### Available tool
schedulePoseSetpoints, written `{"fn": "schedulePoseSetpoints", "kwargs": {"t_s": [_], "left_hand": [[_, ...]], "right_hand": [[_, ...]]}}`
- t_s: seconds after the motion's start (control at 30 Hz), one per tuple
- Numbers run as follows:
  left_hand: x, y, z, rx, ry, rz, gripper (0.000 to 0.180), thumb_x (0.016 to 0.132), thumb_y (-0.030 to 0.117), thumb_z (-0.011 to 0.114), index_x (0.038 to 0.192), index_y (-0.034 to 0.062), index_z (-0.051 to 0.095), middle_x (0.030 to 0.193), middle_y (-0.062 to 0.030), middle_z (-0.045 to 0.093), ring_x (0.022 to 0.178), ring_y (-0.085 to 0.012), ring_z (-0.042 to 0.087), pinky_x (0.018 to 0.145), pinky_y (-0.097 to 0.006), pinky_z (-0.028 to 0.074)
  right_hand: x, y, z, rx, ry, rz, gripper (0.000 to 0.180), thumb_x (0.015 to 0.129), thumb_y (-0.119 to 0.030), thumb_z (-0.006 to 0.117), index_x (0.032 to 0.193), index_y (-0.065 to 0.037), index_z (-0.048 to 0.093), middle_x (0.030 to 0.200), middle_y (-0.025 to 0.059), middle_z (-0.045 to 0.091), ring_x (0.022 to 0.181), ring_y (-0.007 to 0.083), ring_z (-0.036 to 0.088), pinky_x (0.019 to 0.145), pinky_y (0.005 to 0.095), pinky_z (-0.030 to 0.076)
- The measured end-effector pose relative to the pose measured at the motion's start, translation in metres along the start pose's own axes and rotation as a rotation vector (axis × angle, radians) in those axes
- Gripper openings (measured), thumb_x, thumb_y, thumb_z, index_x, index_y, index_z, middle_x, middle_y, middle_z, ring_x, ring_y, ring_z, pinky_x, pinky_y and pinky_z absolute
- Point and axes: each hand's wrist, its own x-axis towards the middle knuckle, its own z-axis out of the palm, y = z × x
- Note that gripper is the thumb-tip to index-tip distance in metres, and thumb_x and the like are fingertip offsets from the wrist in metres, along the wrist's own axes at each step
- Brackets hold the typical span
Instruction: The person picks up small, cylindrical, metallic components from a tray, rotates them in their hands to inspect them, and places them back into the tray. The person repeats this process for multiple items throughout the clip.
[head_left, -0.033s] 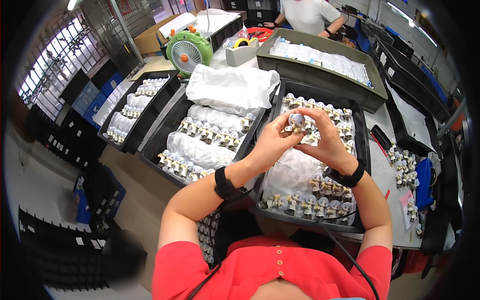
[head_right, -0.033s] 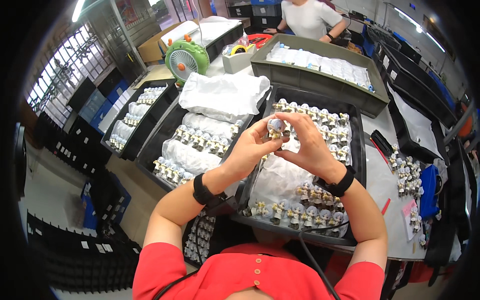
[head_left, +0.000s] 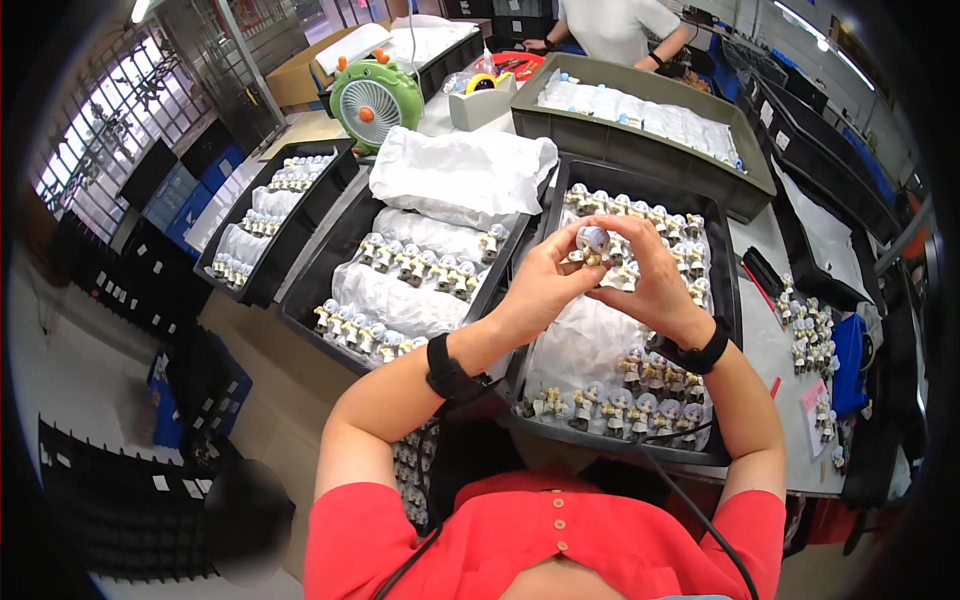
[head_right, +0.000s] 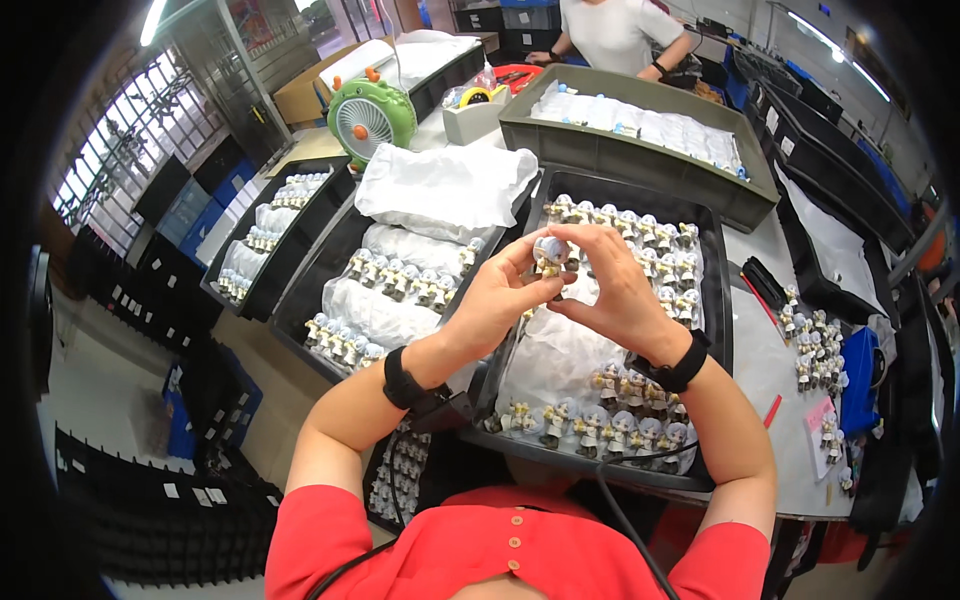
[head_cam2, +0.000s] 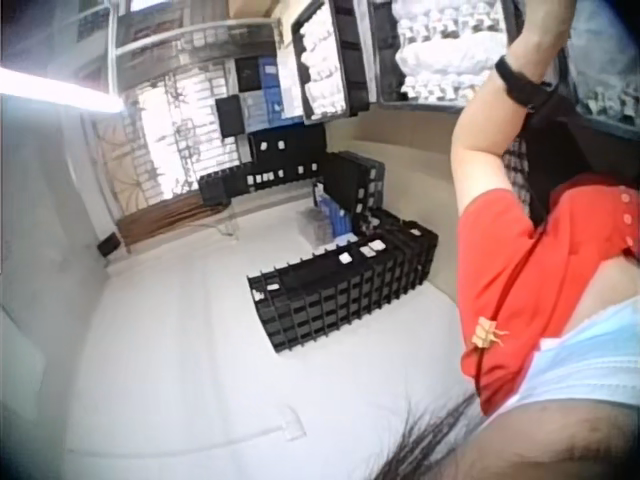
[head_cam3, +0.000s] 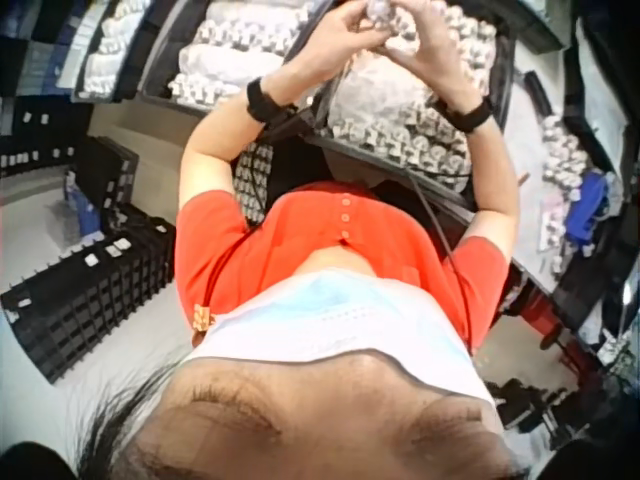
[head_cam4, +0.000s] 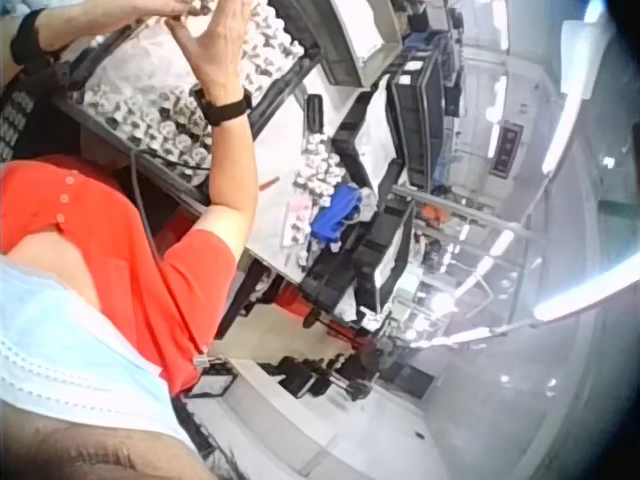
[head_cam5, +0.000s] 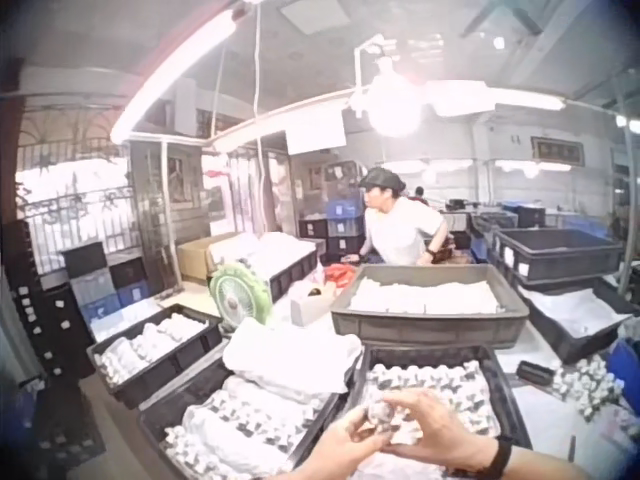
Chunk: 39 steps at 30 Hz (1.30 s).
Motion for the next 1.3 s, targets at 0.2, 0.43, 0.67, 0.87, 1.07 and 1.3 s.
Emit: {"fn": "schedulePoseSetpoints", "kwargs": {"t_s": [0.2,0.43,0.67,0.87,1.07,1.3], "left_hand": [[-0.002,-0.004,-0.007,0.058,-0.016,-0.034,0.052,0.087,0.008,0.06,0.133,0.0014,0.037,0.118,-0.0058,0.053,0.103,-0.0159,0.058,0.084,-0.029,0.048],[-0.003,-0.006,-0.01,0.029,-0.028,-0.053,0.053,0.087,0.007,0.06,0.134,0.0025,0.036,0.119,-0.0066,0.053,0.107,-0.017,0.057,0.086,-0.029,0.047],[-0.007,0.001,-0.007,0.021,-0.024,-0.027,0.06,0.087,0.007,0.059,0.139,0.0039,0.029,0.118,-0.0072,0.052,0.109,-0.0179,0.055,0.087,-0.03,0.047],[-0.005,-0.001,-0.008,0.018,-0.051,-0.021,0.06,0.088,0.008,0.059,0.14,0.0042,0.028,0.119,-0.0074,0.051,0.11,-0.0189,0.055,0.088,-0.03,0.046],[-0.005,-0.002,-0.008,0.017,-0.058,-0.02,0.057,0.09,0.011,0.055,0.14,0.0058,0.028,0.119,-0.0087,0.052,0.11,-0.0212,0.055,0.087,-0.033,0.048],[-0.005,0.001,-0.008,-0.225,-0.102,-0.126,0.046,0.094,0.02,0.049,0.135,0.0069,0.033,0.12,-0.012,0.052,0.109,-0.0273,0.056,0.085,-0.037,0.051]], "right_hand": [[-0.004,0.004,0.007,0.008,-0.031,-0.02,0.067,0.06,-0.003,0.075,0.12,-0.009,0.047,0.119,0.0095,0.053,0.111,0.03,0.049,0.095,0.0398,0.04],[-0.008,0.005,0.008,0.046,-0.001,-0.007,0.07,0.06,-0.003,0.076,0.123,-0.009,0.046,0.117,0.0103,0.053,0.11,0.0309,0.048,0.095,0.0395,0.04],[-0.01,0.006,0.013,0.063,0.051,-0.018,0.073,0.06,-0.003,0.076,0.126,-0.008,0.044,0.119,0.0108,0.052,0.11,0.0306,0.048,0.095,0.0386,0.041],[-0.011,0.004,0.011,0.055,0.059,-0.008,0.075,0.06,-0.004,0.076,0.127,-0.008,0.043,0.119,0.0109,0.052,0.11,0.0307,0.048,0.095,0.0385,0.041],[-0.01,0.001,0.009,0.079,0.066,0.006,0.077,0.06,-0.006,0.077,0.128,-0.008,0.041,0.119,0.0113,0.052,0.11,0.0297,0.049,0.094,0.0377,0.041],[-0.013,-0.002,0.008,0.249,0.124,0.102,0.085,0.061,-0.009,0.08,0.133,-0.009,0.037,0.117,0.0108,0.052,0.108,0.0251,0.051,0.092,0.0353,0.042]]}}
